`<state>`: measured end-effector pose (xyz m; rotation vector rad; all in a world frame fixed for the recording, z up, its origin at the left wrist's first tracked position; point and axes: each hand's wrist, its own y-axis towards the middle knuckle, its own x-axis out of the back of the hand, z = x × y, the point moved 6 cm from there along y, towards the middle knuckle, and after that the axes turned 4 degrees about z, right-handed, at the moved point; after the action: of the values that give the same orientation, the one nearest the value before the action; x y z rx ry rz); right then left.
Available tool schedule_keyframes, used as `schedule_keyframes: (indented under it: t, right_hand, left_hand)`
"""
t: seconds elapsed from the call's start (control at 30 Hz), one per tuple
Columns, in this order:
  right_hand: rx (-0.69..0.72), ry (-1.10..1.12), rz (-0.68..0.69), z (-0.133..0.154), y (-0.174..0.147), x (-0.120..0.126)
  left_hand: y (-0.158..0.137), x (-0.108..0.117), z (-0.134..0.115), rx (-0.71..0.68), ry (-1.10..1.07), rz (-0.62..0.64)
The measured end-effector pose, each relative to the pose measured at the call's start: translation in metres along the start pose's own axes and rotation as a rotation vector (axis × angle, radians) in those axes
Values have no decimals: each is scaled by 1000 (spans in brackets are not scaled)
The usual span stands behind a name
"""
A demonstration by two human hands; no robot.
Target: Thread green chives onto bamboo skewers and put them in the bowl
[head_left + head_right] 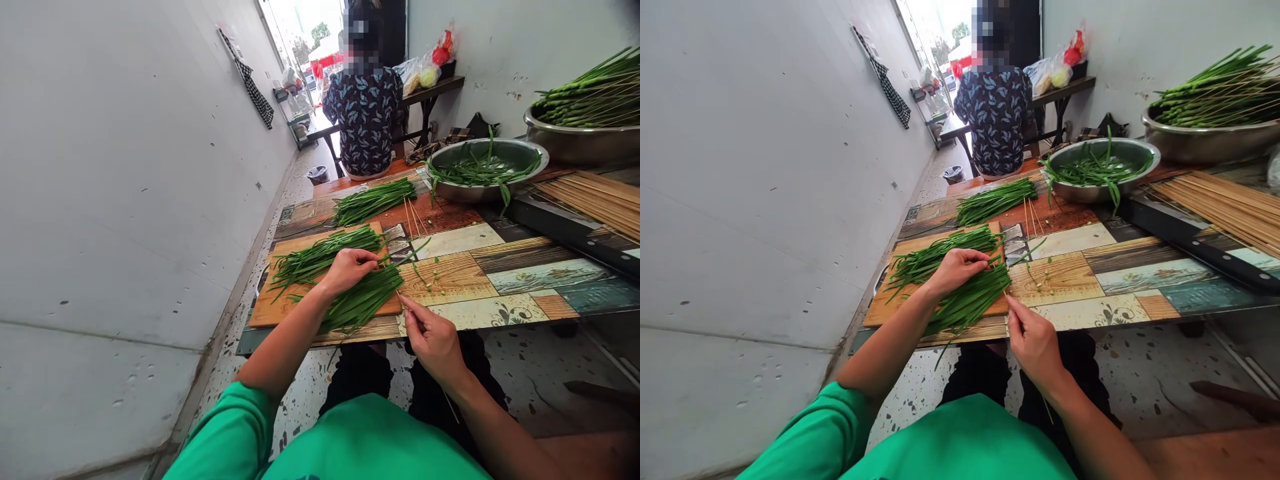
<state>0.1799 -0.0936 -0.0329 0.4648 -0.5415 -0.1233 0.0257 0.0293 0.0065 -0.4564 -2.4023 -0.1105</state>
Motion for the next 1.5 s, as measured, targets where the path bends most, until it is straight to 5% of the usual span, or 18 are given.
schedule_keyframes:
  t: [0.33, 0.63, 0.9, 1.1, 1.5]
  right_hand:
    - [0, -4, -4, 0, -2, 0]
    - [-9, -4, -32, 1, -4, 2]
    - [38, 14, -28, 7, 2, 7]
    - [33, 66, 40, 3, 5, 2]
    - [-59, 71, 10, -2, 6, -3]
  left_hand:
    - [-3, -4, 5, -33, 51, -54]
    - [-20, -1, -19, -208, 35, 158]
    - [-15, -9, -7, 119, -427, 324]
    - [-18, -16, 2, 277, -745, 337]
    - [-20, -26, -9, 208, -417, 461]
